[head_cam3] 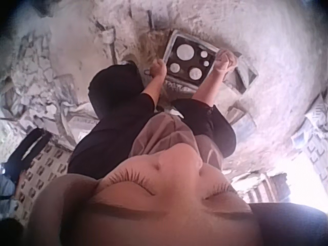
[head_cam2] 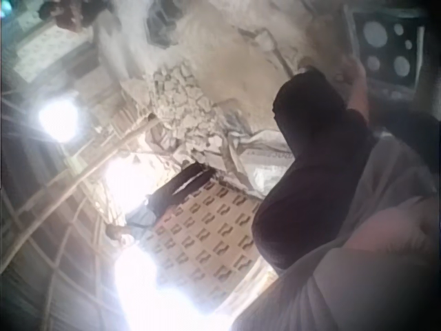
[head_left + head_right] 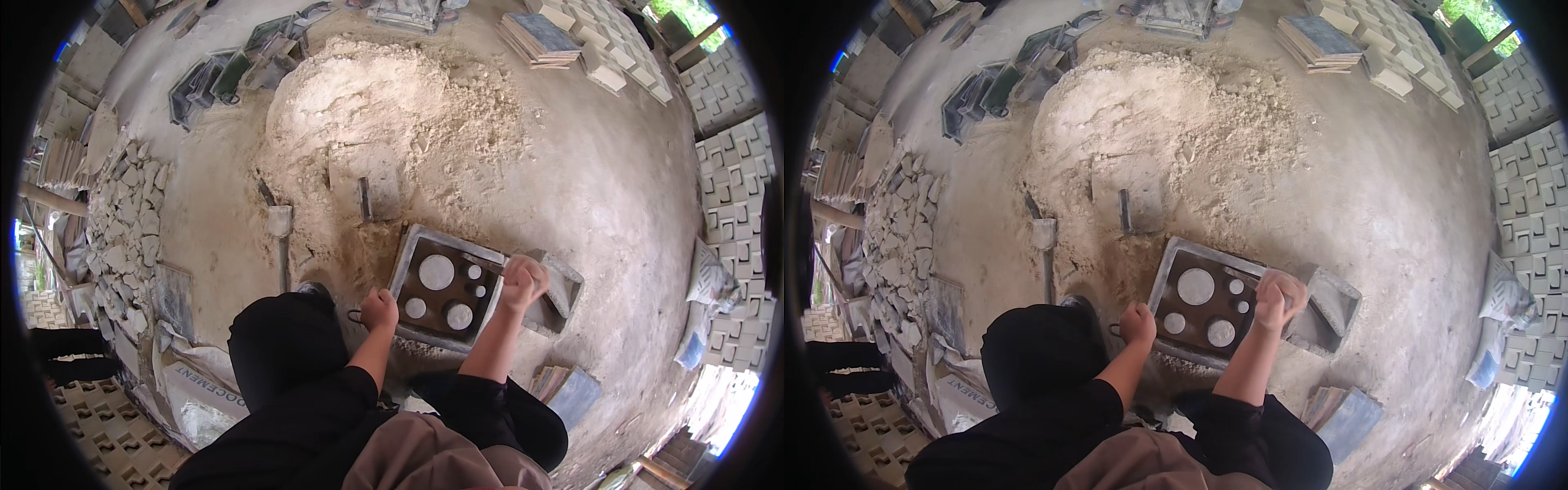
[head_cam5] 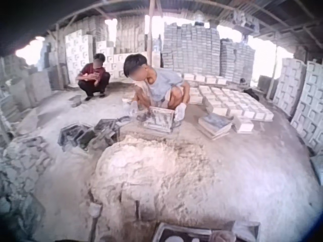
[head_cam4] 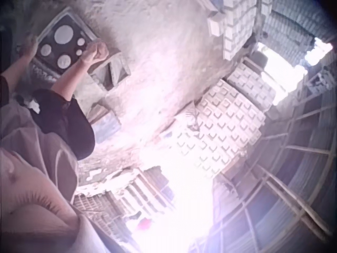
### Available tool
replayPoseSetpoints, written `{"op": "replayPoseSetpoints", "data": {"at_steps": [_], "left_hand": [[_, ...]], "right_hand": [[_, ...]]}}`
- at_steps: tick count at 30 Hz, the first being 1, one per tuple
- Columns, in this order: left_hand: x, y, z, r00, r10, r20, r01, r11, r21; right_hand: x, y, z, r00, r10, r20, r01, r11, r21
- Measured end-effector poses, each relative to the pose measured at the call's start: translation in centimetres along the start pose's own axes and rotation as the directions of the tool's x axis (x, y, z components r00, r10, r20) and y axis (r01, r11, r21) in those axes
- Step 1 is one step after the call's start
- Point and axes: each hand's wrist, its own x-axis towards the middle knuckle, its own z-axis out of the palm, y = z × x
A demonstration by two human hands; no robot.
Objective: The person fills a metal mold with dry sand mixture, compacts it with a small tool, and smooths the surface by hand and with a scraper.
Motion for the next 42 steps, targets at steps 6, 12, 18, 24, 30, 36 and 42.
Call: {"op": "replayPoseSetpoints", "data": {"at_steps": [6,12,18,24,30,36,42], "left_hand": [[0.0,-0.4,-0.3,1.0,-0.026,0.013,0.026,1.0,-0.005],[0.0,0.2,-0.5,0.999,-0.043,0.026,0.042,0.999,0.015],[0.0,0.1,-0.4,1.0,-0.012,0.007,0.012,1.0,-0.019],[0.5,0.1,-0.6,1.0,-0.014,-0.01,0.014,1.0,-0.017],[-0.4,0.5,-0.8,0.999,-0.043,0.02,0.043,0.999,0.016],[-0.4,-0.2,-0.5,0.998,-0.048,0.031,0.047,0.998,0.029],[-0.4,0.5,-1.3,0.999,-0.03,0.017,0.03,0.999,-0.011]], "right_hand": [[1.3,-1.8,-1.7,0.999,-0.022,0.023,0.022,1.0,0.022],[1.6,0.9,-3.0,0.982,0.184,-0.053,-0.183,0.983,0.024],[1.7,0.5,0.5,0.965,0.166,0.204,-0.133,0.977,-0.168],[1.9,-0.6,0.6,0.969,0.246,0.008,-0.246,0.969,0.015],[1.2,-0.3,-1.3,0.881,0.221,-0.418,-0.278,0.957,-0.08],[-1.1,-1.6,-0.9,0.818,0.137,-0.558,-0.299,0.931,-0.211],[-0.4,-3.1,-0.6,0.83,0.164,-0.533,-0.293,0.941,-0.167]]}}
